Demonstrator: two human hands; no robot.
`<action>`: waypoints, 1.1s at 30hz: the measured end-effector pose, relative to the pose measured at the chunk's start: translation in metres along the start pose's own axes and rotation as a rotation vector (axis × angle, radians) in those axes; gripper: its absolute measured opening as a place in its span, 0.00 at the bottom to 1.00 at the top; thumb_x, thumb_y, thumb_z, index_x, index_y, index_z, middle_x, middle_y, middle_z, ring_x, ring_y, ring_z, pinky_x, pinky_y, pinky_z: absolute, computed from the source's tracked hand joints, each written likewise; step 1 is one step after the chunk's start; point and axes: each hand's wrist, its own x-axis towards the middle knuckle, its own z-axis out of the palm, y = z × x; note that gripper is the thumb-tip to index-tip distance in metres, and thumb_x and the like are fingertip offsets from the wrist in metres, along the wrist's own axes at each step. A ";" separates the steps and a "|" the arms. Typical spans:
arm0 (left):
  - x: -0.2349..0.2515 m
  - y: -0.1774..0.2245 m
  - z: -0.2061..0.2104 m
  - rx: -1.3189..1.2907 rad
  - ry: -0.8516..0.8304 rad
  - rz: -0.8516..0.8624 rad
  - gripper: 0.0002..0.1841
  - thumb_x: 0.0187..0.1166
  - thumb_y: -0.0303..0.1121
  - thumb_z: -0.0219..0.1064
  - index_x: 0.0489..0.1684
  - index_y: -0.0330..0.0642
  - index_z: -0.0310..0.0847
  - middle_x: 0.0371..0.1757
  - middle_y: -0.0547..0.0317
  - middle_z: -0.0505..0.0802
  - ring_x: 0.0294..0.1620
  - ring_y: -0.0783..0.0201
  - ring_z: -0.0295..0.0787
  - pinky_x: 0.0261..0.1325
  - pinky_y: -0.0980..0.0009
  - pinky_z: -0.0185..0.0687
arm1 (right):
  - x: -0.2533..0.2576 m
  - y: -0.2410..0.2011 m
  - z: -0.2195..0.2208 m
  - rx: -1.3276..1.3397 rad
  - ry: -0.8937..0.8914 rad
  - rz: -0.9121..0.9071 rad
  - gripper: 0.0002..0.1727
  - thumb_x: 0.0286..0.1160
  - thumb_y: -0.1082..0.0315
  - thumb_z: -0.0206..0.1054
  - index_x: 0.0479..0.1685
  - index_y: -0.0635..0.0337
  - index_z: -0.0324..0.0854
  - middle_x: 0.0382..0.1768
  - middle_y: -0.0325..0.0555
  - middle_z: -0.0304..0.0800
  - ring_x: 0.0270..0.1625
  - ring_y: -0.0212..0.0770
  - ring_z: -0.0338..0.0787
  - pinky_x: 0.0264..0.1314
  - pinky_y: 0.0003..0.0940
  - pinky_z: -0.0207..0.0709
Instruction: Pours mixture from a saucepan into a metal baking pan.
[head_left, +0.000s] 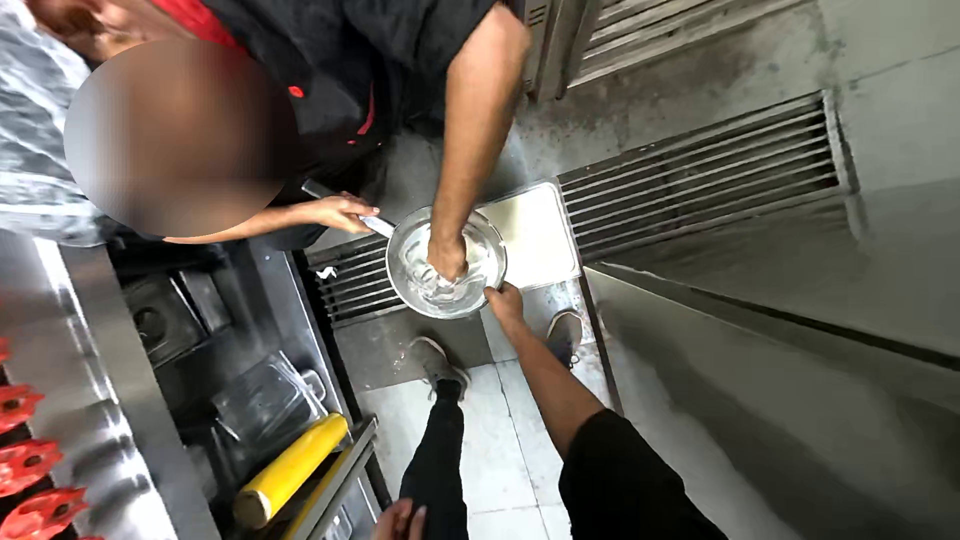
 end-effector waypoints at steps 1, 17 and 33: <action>0.016 -0.007 0.015 0.103 -0.047 -0.003 0.34 0.77 0.45 0.75 0.73 0.25 0.77 0.71 0.27 0.84 0.75 0.35 0.80 0.80 0.45 0.73 | 0.004 0.005 0.002 -0.010 0.000 -0.003 0.13 0.76 0.65 0.72 0.48 0.67 0.88 0.45 0.62 0.92 0.53 0.58 0.89 0.59 0.61 0.77; 0.126 0.011 0.037 0.877 -0.309 -0.199 0.31 0.76 0.59 0.67 0.76 0.55 0.80 0.85 0.53 0.76 0.85 0.48 0.72 0.75 0.47 0.78 | 0.042 0.028 0.012 0.075 0.021 -0.083 0.13 0.75 0.68 0.70 0.52 0.67 0.88 0.46 0.59 0.91 0.51 0.53 0.89 0.58 0.56 0.78; 0.129 0.013 0.045 0.880 -0.312 -0.186 0.30 0.78 0.61 0.64 0.73 0.56 0.83 0.84 0.55 0.78 0.83 0.50 0.75 0.76 0.48 0.77 | 0.041 0.004 0.000 -0.066 0.010 -0.027 0.12 0.75 0.64 0.69 0.46 0.66 0.88 0.46 0.59 0.90 0.54 0.56 0.88 0.58 0.60 0.76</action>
